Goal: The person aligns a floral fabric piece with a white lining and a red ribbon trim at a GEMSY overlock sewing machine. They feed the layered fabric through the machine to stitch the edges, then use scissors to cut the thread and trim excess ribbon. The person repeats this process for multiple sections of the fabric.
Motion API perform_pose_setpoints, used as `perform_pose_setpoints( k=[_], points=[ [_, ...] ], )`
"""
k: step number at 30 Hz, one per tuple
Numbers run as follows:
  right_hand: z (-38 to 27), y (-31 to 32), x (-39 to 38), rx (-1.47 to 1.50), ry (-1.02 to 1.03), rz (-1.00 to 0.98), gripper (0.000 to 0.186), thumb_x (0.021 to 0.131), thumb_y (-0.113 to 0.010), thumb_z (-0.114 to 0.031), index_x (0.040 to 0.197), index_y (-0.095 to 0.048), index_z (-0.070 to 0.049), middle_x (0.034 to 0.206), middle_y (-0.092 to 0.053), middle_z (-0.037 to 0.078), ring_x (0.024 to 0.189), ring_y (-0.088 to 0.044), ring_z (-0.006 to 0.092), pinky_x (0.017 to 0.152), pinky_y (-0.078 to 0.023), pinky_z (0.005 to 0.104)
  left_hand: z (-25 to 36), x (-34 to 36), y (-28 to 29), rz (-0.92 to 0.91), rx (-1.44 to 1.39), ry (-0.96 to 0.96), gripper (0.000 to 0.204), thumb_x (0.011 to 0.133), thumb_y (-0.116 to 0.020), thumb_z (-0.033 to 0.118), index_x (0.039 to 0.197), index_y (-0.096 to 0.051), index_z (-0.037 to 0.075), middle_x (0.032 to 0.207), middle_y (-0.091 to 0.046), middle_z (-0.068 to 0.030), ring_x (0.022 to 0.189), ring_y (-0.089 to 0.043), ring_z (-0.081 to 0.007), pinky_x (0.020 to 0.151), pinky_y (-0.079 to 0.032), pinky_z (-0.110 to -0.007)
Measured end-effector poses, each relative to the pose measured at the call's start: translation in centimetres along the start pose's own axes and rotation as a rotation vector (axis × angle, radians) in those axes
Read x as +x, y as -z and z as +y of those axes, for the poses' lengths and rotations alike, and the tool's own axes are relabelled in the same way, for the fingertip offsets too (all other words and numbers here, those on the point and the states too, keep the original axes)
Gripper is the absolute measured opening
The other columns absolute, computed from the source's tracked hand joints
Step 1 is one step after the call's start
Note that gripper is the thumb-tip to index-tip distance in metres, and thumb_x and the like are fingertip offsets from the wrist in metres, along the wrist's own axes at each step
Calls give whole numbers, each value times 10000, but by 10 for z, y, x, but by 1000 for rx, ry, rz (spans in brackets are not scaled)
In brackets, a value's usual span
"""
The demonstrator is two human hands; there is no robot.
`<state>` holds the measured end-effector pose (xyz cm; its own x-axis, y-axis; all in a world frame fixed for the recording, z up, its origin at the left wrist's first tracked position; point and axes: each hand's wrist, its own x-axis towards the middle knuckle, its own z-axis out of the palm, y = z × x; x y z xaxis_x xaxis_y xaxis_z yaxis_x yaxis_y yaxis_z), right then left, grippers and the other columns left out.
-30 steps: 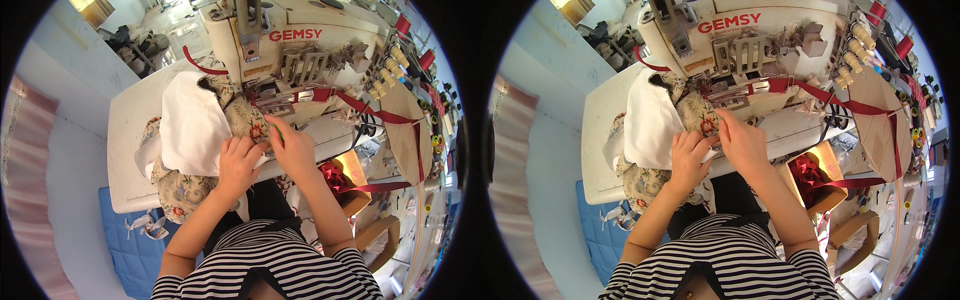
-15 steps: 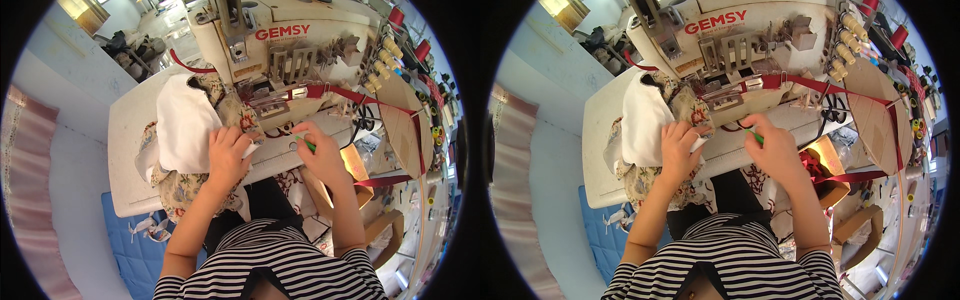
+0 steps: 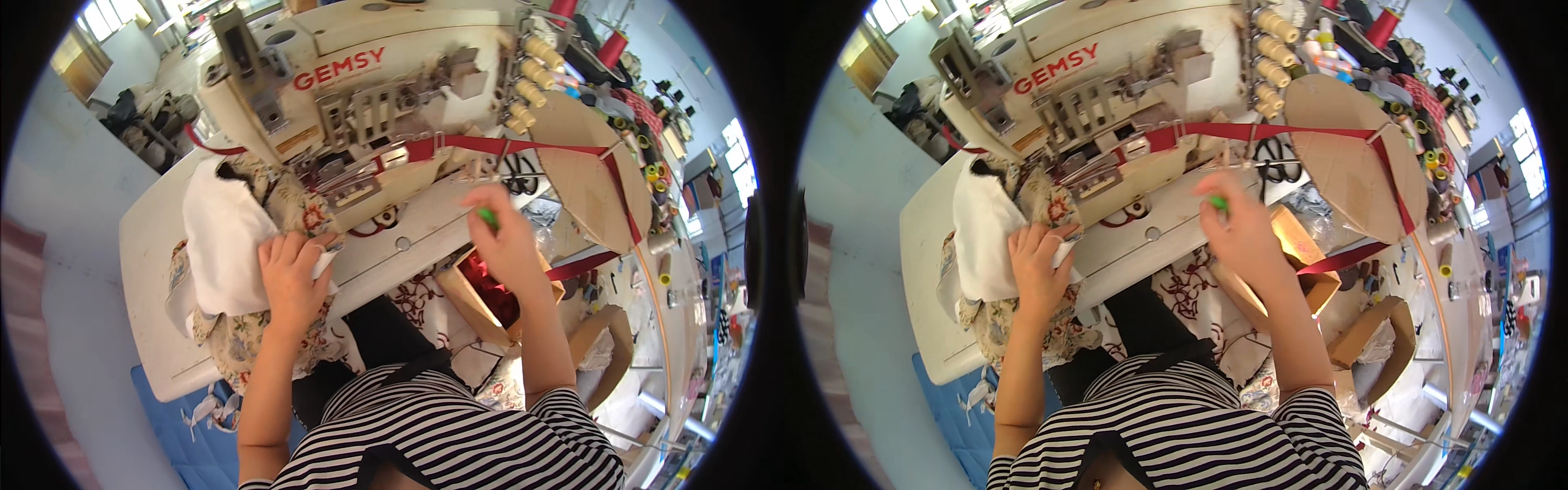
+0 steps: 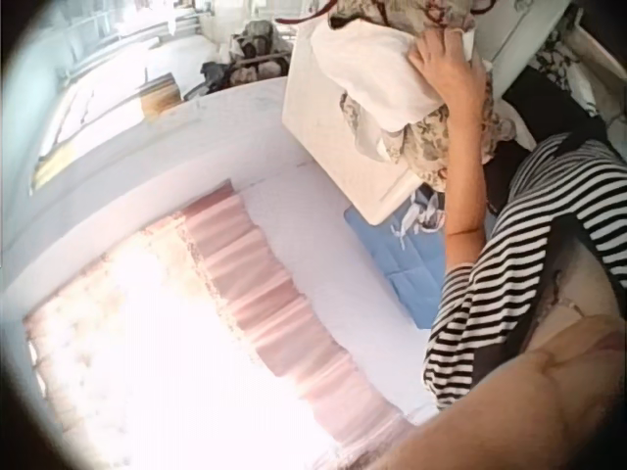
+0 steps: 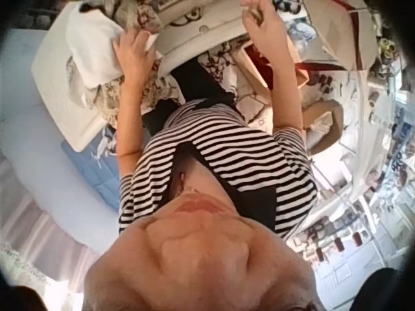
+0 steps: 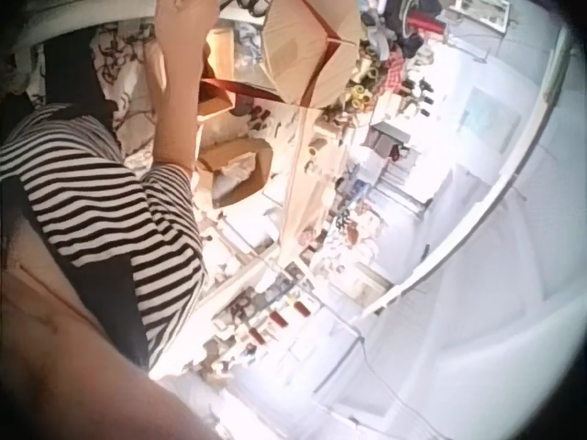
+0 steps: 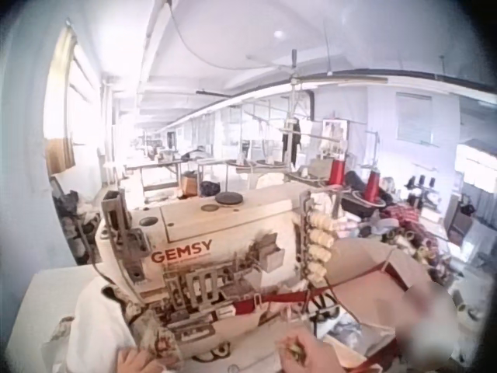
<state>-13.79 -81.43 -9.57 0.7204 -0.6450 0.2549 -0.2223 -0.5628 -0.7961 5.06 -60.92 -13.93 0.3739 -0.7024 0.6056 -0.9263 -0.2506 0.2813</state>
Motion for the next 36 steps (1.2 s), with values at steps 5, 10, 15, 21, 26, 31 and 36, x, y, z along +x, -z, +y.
perform_pose_setpoints(
  k=[5, 10, 15, 21, 26, 31, 36],
  points=[
    [59, 94, 32, -619, 274, 570, 218, 836, -632, -121, 1054, -640, -119, 901, -648, 98, 713, -626, 260, 653, -505, 354, 1, 1, -3, 12, 2, -5, 307, 631, -667, 19, 933, -655, 71, 778, -477, -67, 785, -488, -255, 806, -360, -371],
    [85, 143, 61, -787, 254, 387, 211, 829, -617, -122, 1037, -633, -92, 1049, -634, 89, 875, -631, 296, 743, -504, 369, 0, 0, -4, 6, 3, -3, 313, 635, -667, 24, 944, -657, 75, 781, -479, -69, 794, -489, -256, 813, -355, -374],
    [77, 121, 71, -660, 210, 288, 129, 838, -627, -155, 943, -646, -83, 940, -654, 79, 836, -640, 298, 690, -516, 371, 0, 1, -4, -6, 21, 10, 321, 629, -685, 48, 944, -661, 104, 791, -483, -52, 806, -495, -241, 846, -356, -376],
    [9, 42, 57, -668, 337, 282, 176, 826, -660, -202, 964, -637, -96, 930, -621, 77, 717, -626, 279, 615, -509, 365, -1, -4, -5, 1, 19, 6, 311, 629, -692, 65, 937, -654, 96, 801, -496, -52, 814, -502, -241, 840, -357, -378],
    [1, 14, 49, -370, 392, 304, 194, 835, -654, -207, 979, -648, -77, 855, -604, 89, 654, -593, 241, 597, -481, 341, 9, -1, 3, -5, -27, -16, 262, 706, -687, 151, 949, -648, 64, 823, -518, -77, 826, -491, -267, 839, -343, -387],
    [-6, -37, 12, 225, -98, -408, 282, 939, -536, -243, 1033, -650, -3, 670, -575, 13, 656, -502, 65, 566, -398, 243, 8, -6, 23, -13, -78, -45, 232, 720, -694, 208, 889, -618, 68, 878, -556, -73, 857, -507, -269, 895, -344, -415],
    [-3, -112, 13, 810, -373, -507, 314, 938, -532, -329, 903, -617, -29, 650, -529, -27, 608, -470, 30, 532, -356, 200, 12, -9, 25, -98, -117, -93, 163, 712, -699, 129, 825, -593, 76, 822, -558, -56, 807, -534, -238, 916, -362, -440]
  ],
)
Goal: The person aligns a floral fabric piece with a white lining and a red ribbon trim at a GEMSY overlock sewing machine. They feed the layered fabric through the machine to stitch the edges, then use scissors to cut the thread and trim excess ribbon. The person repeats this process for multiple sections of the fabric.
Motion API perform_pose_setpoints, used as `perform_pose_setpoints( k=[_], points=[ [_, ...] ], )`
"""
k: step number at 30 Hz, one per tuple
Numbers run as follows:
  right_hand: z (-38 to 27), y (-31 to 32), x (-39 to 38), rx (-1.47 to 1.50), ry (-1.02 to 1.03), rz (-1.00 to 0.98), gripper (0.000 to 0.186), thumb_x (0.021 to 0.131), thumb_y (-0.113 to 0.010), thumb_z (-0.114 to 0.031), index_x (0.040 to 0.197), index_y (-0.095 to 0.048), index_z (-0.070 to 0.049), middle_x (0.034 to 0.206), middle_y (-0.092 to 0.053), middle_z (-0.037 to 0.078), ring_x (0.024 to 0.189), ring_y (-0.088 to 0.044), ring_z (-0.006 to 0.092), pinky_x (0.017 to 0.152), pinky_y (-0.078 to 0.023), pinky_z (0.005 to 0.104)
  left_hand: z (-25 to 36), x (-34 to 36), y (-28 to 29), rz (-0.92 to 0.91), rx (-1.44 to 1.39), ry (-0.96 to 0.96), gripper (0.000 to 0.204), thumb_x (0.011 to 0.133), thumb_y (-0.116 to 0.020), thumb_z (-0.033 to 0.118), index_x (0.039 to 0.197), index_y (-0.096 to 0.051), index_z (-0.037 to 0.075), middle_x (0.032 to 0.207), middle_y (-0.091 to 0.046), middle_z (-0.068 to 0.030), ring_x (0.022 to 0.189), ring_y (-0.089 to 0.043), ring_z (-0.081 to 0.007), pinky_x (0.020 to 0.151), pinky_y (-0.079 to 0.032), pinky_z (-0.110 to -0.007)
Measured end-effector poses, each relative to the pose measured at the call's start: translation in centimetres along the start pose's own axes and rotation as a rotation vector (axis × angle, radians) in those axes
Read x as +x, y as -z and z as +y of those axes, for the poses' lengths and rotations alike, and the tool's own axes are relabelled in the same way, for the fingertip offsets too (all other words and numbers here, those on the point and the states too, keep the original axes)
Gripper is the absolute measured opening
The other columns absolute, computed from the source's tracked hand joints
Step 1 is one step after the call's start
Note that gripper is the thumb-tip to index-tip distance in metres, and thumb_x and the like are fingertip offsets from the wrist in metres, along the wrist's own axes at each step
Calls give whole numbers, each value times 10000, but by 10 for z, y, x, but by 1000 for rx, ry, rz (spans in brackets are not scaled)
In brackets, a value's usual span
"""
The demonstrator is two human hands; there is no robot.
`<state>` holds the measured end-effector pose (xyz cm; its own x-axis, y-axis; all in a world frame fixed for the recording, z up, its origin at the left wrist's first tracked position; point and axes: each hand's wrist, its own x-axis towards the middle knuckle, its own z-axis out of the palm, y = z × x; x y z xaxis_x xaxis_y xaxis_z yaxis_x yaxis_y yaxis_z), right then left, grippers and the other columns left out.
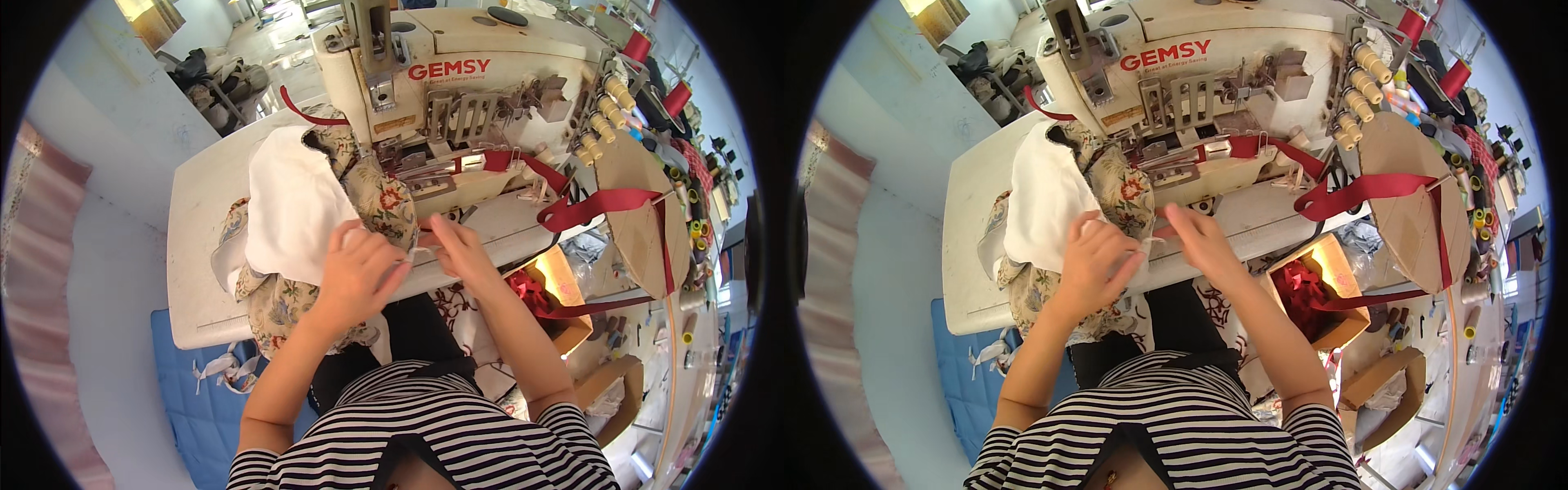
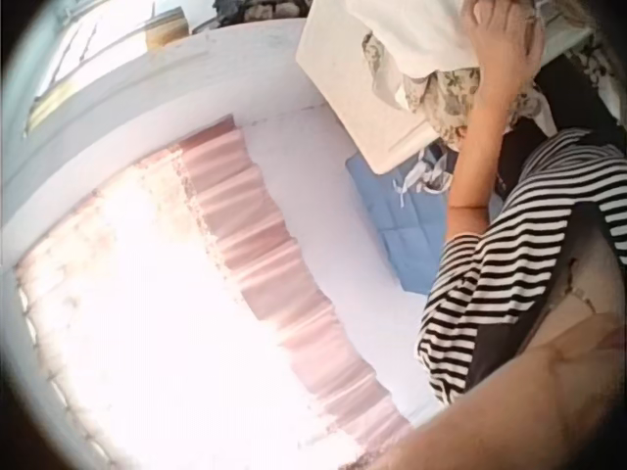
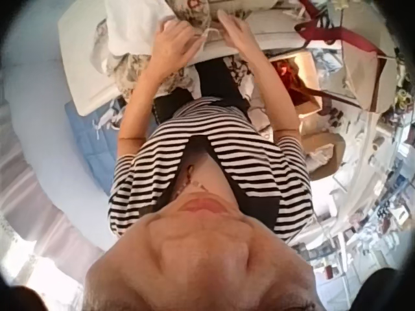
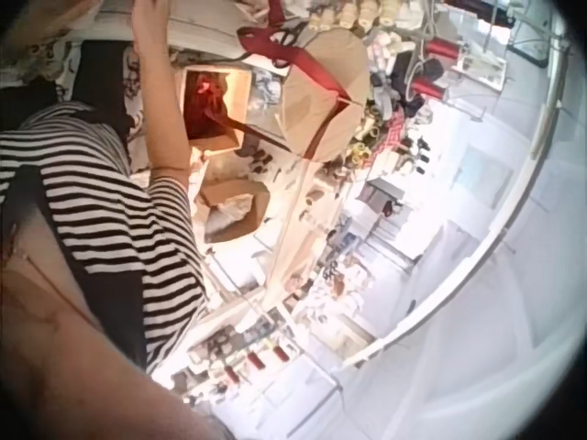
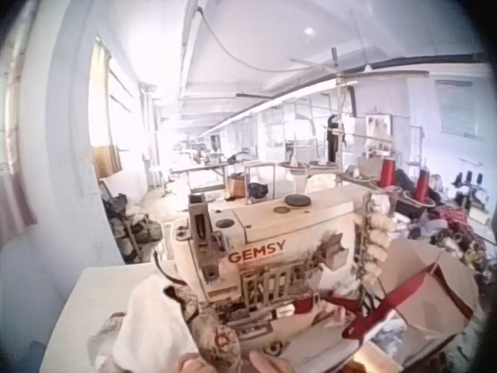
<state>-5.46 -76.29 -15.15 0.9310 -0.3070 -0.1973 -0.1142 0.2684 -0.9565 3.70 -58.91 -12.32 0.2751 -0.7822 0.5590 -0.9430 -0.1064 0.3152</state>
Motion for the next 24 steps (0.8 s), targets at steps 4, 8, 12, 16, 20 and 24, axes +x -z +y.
perform_pose_setpoints(
  k=[4, 8, 12, 16, 20, 24],
  points=[
    [3, -36, 16, 267, -22, -189, 248, 913, -569, -310, 784, -568, -98, 669, -508, -45, 559, -458, 24, 447, -317, 190, 14, 9, -7, -14, -36, -143, 125, 747, -669, 122, 773, -562, 64, 795, -529, -56, 751, -519, -240, 849, -407, -358],
    [6, -28, 13, 165, -140, -71, 178, 923, -556, -253, 888, -567, -79, 693, -515, -44, 540, -456, 19, 406, -278, 184, -5, 14, 1, 138, -118, -42, 111, 760, -651, 60, 836, -588, 9, 905, -576, -103, 856, -556, -272, 756, -459, -363],
    [16, -23, 7, 279, -171, -162, 148, 949, -513, -200, 953, -561, -60, 710, -521, -44, 470, -347, 13, 393, -223, 194, -36, 29, -3, 134, -48, -29, 109, 782, -629, 17, 888, -608, 4, 980, -596, -93, 927, -567, -285, 795, -471, -363],
    [21, -9, 8, 308, -153, -225, 156, 960, -492, -195, 976, -557, -54, 721, -523, -47, 451, -298, 12, 407, -217, 199, -45, 29, -11, 118, -135, 22, 108, 788, -630, 16, 895, -616, 21, 992, -604, -83, 940, -569, -279, 805, -473, -357],
    [17, -12, 13, 294, -103, -210, 152, 962, -488, -194, 969, -546, -53, 695, -507, -48, 443, -289, 10, 412, -231, 207, -49, 33, -9, 62, -234, 123, 108, 812, -609, 17, 919, -620, 18, 1014, -602, -92, 952, -569, -274, 816, -469, -350],
    [15, -13, 26, 269, -69, -239, 138, 958, -486, -184, 921, -520, -56, 660, -473, -50, 440, -289, 12, 411, -240, 216, -68, 44, 5, -7, -163, 78, 102, 831, -606, 65, 923, -622, 25, 1023, -603, -92, 958, -568, -271, 869, -455, -367]
  ],
)
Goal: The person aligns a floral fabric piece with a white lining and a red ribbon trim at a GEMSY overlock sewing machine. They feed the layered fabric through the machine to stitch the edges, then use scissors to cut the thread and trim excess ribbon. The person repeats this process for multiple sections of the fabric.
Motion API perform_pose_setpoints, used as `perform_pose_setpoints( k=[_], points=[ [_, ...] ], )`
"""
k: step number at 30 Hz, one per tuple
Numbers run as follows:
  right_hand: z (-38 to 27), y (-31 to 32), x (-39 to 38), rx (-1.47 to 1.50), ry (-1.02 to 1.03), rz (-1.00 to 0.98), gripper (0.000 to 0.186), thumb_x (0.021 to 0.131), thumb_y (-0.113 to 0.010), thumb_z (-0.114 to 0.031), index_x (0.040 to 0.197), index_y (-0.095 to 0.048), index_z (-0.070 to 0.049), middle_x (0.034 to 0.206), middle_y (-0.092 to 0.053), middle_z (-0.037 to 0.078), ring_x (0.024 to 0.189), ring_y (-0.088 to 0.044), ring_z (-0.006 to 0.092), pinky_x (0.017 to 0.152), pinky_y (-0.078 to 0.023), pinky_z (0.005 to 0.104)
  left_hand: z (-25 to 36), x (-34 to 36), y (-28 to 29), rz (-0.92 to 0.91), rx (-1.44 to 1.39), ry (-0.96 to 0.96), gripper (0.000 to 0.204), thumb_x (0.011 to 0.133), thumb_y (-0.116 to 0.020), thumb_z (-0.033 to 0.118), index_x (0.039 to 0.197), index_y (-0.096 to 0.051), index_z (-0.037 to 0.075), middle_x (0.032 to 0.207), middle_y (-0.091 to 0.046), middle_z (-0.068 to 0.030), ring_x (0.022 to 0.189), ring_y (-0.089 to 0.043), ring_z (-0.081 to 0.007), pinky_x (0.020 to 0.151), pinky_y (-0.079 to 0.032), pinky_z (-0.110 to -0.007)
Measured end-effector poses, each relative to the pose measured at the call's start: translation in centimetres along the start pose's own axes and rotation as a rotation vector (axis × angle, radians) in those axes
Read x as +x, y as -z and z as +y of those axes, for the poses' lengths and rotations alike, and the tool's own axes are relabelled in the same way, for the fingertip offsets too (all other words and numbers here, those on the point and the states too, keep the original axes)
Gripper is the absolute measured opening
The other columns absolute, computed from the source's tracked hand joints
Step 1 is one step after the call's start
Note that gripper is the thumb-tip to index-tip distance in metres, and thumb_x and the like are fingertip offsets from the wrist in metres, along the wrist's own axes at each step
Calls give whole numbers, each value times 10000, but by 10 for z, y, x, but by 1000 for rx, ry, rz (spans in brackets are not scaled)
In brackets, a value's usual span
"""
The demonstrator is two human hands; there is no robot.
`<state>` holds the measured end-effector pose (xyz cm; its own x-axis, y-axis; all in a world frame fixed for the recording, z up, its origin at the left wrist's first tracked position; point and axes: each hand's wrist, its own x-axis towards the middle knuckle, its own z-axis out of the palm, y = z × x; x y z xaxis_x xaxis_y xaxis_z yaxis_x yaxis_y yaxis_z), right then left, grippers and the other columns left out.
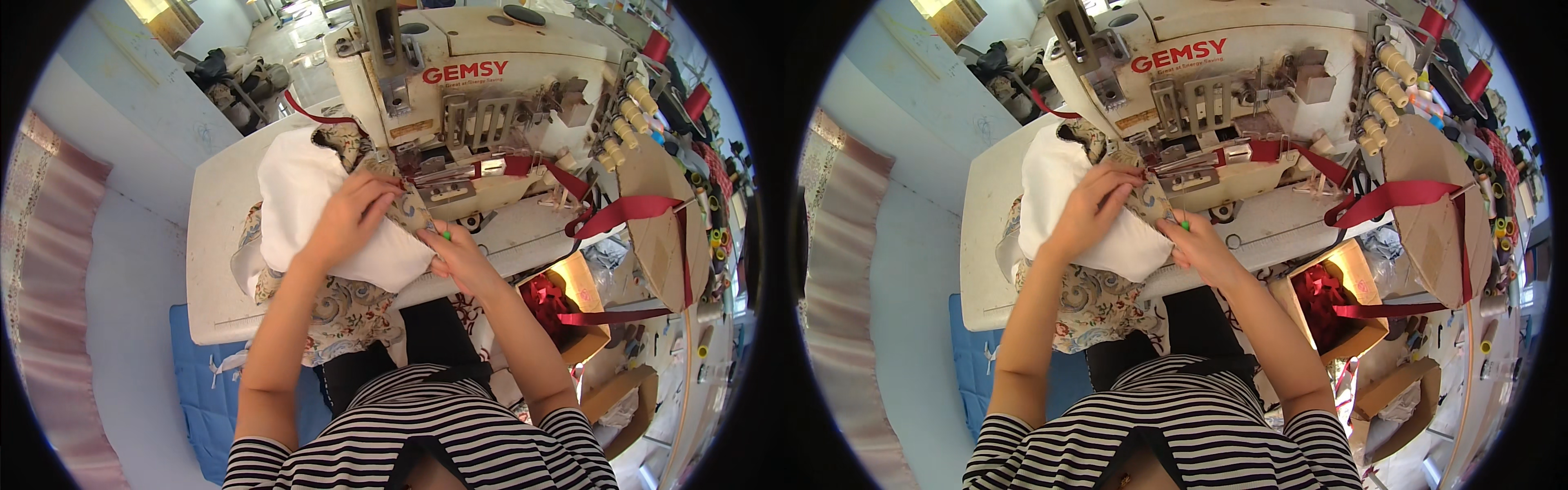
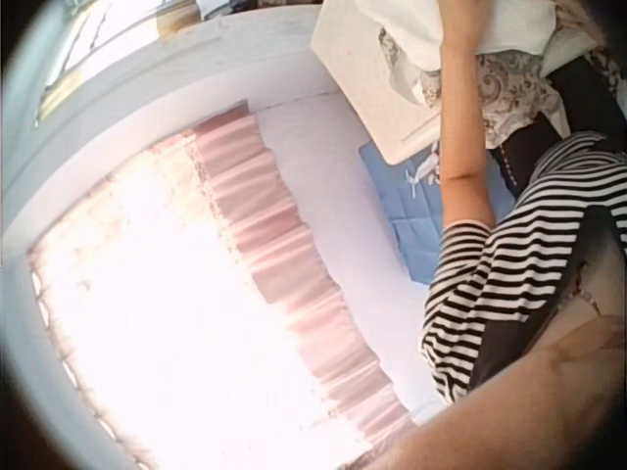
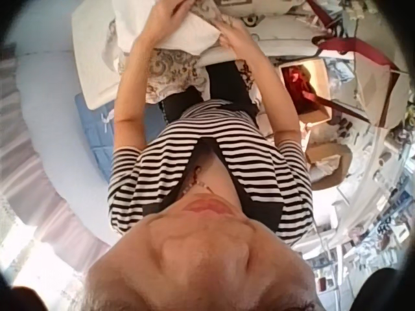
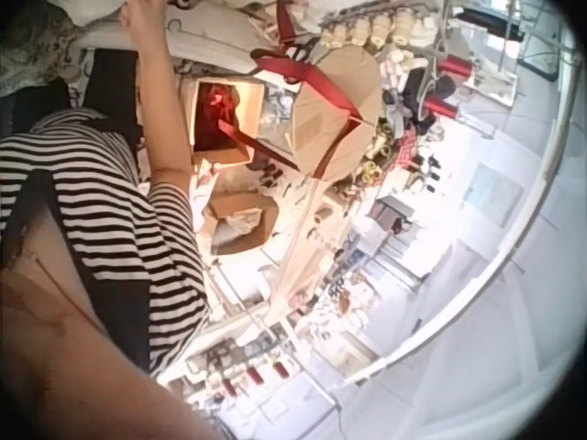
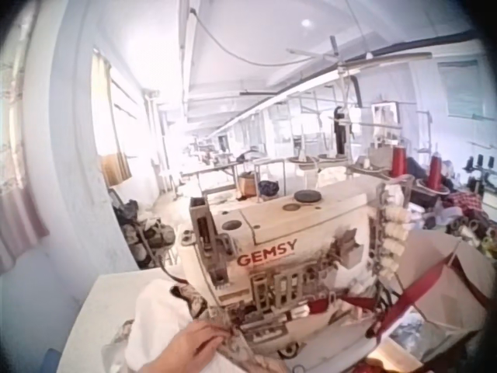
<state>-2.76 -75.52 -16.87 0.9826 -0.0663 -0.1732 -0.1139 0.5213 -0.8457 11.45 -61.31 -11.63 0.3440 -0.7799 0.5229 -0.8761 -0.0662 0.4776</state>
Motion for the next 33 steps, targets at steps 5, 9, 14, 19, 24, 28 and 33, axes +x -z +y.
perform_pose_setpoints(
  k=[5, 9, 14, 19, 24, 28, 33],
  points=[
    [-8, 2, 5, -162, -49, 81, 135, 927, -521, -181, 881, -542, -56, 624, -440, -59, 452, -288, 25, 426, -244, 220, -14, 9, 50, -157, 425, -191, 133, 791, -647, 137, 885, -600, 54, 893, -601, -83, 885, -578, -267, 1038, -347, -444],
    [-15, -8, -2, -542, 66, 173, 168, 882, -575, -185, 870, -609, -21, 651, -527, -29, 527, -422, 56, 477, -347, 245, 35, -23, 58, -159, 391, -212, 139, 715, -674, 86, 822, -586, 75, 728, -548, -65, 731, -567, -268, 851, -492, -406],
    [2, 1, -13, -752, 93, 113, 266, 819, -581, -201, 932, -625, 35, 705, -629, 63, 625, -539, 132, 608, -452, 314, 115, -74, 28, -332, 6, -293, 279, 749, -646, 77, 1023, -619, 28, 1070, -575, -105, 970, -586, -251, 914, -480, -373],
    [3, -18, -45, -560, -172, -19, 172, 856, -537, -134, 812, -594, 22, 550, -493, 13, 481, -437, 95, 460, -355, 280, 102, -139, -10, -552, -465, 426, 365, 861, -605, 92, 1214, -545, 22, 1149, -575, -124, 966, -608, -266, 821, -518, -327],
    [-2, -15, -56, 223, -21, -173, 159, 913, -455, -114, 853, -558, -9, 557, -408, -35, 447, -324, 36, 443, -277, 237, -20, -193, 21, -527, 100, 447, 438, 874, -573, 199, 1270, -482, 36, 1243, -525, -177, 1151, -492, -334, 998, -372, -393],
    [23, -25, -48, -324, 20, -74, 178, 892, -503, -140, 805, -544, 9, 562, -459, -13, 446, -391, 94, 435, -306, 262, -98, -167, 82, -119, 101, 441, 508, 841, -594, 167, 1311, -450, 41, 1347, -451, -162, 1282, -376, -311, 1077, -306, -385],
    [26, -3, -72, -1043, 199, 338, 466, 847, -601, -405, 1136, -583, -40, 804, -629, 133, 812, -625, 306, 755, -482, 373, -46, -156, 67, -389, 518, 251, 457, 769, -596, 38, 1216, -516, -3, 1336, -443, -202, 1282, -361, -382, 1068, -320, -410]
  ],
)
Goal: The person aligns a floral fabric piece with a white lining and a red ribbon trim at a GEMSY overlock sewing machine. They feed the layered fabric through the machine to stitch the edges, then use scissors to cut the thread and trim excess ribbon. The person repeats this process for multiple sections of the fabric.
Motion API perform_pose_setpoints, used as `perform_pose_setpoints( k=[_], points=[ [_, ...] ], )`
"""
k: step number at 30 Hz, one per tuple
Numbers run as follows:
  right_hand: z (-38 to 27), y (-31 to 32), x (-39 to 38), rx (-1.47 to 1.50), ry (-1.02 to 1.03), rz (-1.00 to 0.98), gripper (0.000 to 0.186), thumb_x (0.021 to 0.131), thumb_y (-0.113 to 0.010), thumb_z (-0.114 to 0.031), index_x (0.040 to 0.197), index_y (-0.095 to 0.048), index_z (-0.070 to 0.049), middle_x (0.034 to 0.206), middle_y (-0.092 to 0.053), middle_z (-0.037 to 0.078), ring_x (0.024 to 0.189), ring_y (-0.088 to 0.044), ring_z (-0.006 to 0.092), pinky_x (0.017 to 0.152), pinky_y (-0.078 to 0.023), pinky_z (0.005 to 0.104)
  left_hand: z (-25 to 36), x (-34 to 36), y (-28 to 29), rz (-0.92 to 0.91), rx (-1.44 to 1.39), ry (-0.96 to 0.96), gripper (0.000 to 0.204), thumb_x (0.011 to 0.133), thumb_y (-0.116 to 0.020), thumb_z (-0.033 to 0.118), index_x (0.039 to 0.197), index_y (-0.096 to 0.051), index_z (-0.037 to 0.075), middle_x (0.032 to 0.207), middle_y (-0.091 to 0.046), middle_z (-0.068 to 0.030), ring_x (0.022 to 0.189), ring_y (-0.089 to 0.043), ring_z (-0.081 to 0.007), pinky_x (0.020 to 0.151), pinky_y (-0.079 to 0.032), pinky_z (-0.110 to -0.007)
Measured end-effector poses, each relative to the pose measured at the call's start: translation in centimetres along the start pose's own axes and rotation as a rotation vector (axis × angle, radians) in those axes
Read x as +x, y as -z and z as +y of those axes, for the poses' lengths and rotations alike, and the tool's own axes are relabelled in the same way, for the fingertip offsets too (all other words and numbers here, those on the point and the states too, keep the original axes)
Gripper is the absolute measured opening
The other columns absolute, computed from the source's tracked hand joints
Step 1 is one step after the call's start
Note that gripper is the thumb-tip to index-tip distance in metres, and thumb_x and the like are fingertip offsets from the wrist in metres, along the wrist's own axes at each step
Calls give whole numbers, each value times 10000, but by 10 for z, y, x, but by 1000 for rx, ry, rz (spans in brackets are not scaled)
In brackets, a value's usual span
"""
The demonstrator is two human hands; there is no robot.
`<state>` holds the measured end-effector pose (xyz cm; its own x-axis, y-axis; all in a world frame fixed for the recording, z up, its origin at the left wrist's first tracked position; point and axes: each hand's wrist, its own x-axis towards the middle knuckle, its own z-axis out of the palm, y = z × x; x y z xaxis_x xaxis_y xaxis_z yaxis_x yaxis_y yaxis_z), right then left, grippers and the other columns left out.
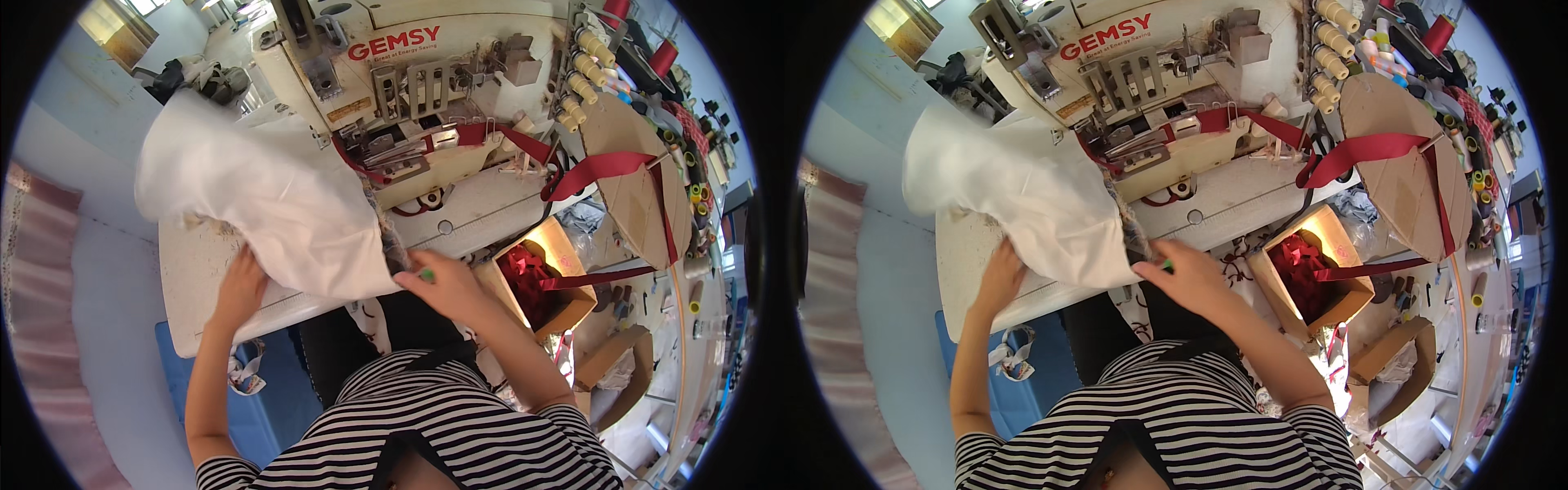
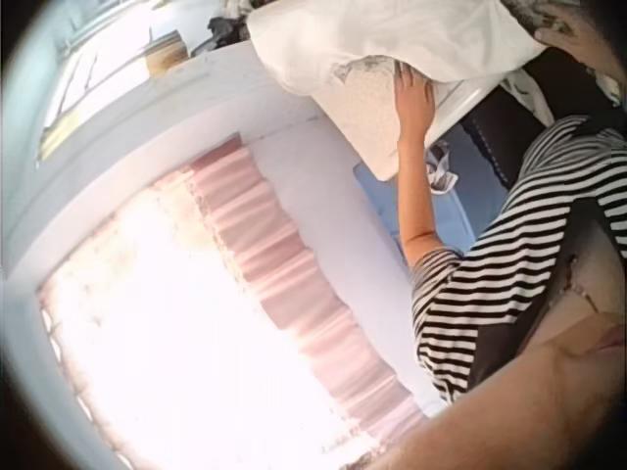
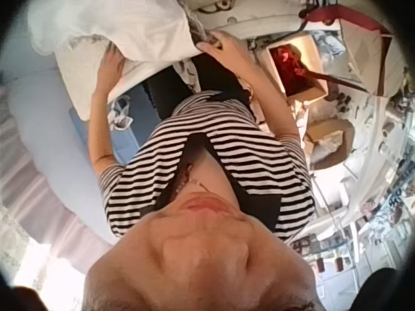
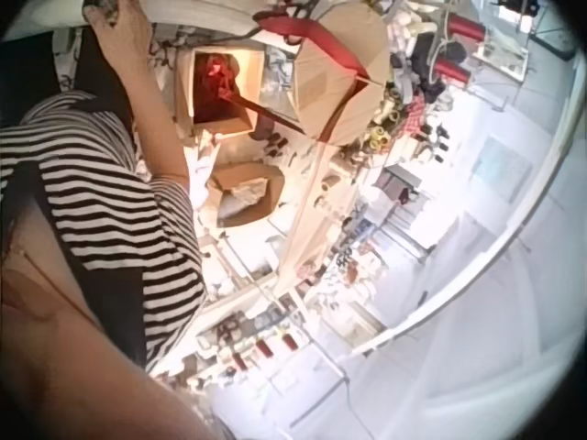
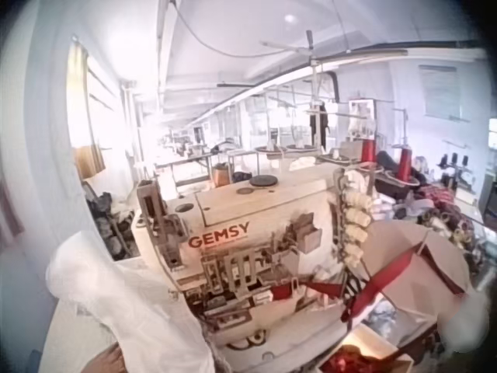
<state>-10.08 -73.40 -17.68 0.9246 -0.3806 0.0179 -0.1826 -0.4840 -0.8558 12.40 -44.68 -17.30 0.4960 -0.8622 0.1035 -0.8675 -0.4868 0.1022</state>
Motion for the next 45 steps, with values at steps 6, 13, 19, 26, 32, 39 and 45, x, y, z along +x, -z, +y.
perform_pose_setpoints(
  k=[6, 13, 19, 26, 32, 39, 45],
  points=[
    [16, 31, 40, -341, -9, -1, 350, 876, -588, -256, 1196, -571, -117, 804, -641, 153, 758, -624, 323, 665, -487, 403, 41, -19, 28, 245, -557, 260, 245, 721, -423, -169, 795, -598, -14, 897, -644, -141, 874, -627, -278, 781, -487, -303],
    [-11, 71, 11, -453, -39, -105, 257, 871, -529, -182, 1096, -550, -60, 776, -643, 169, 737, -620, 342, 648, -468, 444, 91, -31, 48, 387, -578, 68, 228, 672, -440, -177, 734, -579, -7, 818, -632, -128, 771, -617, -257, 694, -492, -301],
    [-1, 63, 41, -1030, 359, 174, 205, 718, -594, -78, 915, -547, -52, 820, -586, 87, 790, -596, 246, 628, -473, 374, 154, 31, 44, 245, -411, -361, 438, 635, -527, -99, 1051, -597, 16, 1093, -582, -116, 1111, -530, -328, 961, -426, -454],
    [6, 41, 67, -1263, 537, 146, 110, 663, -608, -89, 761, -644, -56, 801, -583, 64, 844, -564, 211, 679, -463, 318, 160, 70, 26, 203, -152, -404, 458, 745, -588, 8, 1198, -525, 13, 1206, -526, -108, 1244, -420, -299, 1082, -294, -475],
    [4, 32, 72, -1071, 592, 92, 197, 737, -621, -154, 877, -658, -20, 806, -605, 81, 858, -566, 227, 709, -464, 343, 147, 79, 21, 226, -14, -507, 214, 740, -609, 47, 953, -591, 33, 955, -550, -77, 1060, -510, -262, 1090, -289, -469],
    [-16, 6, 68, 334, -91, -181, 387, 938, -539, -272, 1178, -535, 32, 1027, -642, 115, 963, -582, 199, 839, -442, 286, 156, 70, 42, 199, -359, -539, 119, 743, -646, 75, 822, -560, 55, 865, -539, -70, 864, -559, -255, 977, -429, -403],
    [4, -10, 66, 653, -73, -304, 260, 948, -511, -179, 1107, -565, 19, 952, -604, -7, 850, -522, 53, 753, -432, 205, 134, 113, 49, 443, -129, -242, 198, 774, -648, 80, 950, -567, 42, 1039, -572, -84, 979, -552, -287, 871, -460, -381]
  ],
)
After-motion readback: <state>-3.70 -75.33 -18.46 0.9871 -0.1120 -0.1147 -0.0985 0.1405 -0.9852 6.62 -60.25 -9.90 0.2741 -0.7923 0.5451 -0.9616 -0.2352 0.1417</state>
